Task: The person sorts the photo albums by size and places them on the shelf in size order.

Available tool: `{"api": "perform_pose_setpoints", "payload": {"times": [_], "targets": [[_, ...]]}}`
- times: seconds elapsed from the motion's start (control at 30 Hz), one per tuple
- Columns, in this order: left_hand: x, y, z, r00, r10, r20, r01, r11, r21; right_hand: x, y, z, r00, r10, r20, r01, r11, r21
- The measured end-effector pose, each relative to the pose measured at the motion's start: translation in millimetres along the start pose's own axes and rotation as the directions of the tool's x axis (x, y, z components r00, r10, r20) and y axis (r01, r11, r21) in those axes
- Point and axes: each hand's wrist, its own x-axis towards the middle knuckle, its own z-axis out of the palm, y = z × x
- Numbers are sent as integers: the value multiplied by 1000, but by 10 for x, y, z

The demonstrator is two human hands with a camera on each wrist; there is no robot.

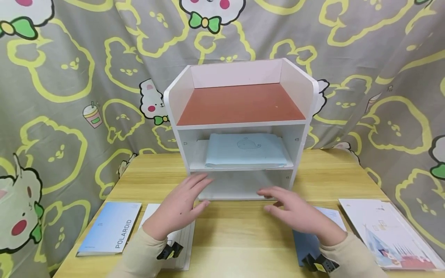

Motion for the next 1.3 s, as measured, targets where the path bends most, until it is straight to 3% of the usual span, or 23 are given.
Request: {"api": "perform_pose_setpoints", "payload": {"times": [0.2,0.33,0.5,0.7,0.9,1.17,1.3], "targets": [[-208,-168,-12,992,-50,118,45,998,43,-24,23,169,980,118,161,-118,993,-7],[-357,-319,0,970,-113,214,103,993,57,-15,54,227,962,163,217,-166,986,-5],[-513,-525,16,926,-214,312,204,977,66,6,68,248,947,194,257,-196,981,-18],[-679,-726,-3,868,-302,394,290,953,92,0,84,292,943,204,261,-194,979,-63],[-822,-846,-15,813,-362,456,390,920,34,-24,112,315,939,210,271,-199,978,-68],[-823,-858,-2,791,-401,462,432,901,43,-31,112,321,942,198,271,-183,980,-79],[-766,-834,-1,795,-392,464,412,909,62,-32,105,306,943,198,267,-179,979,-92]]}}
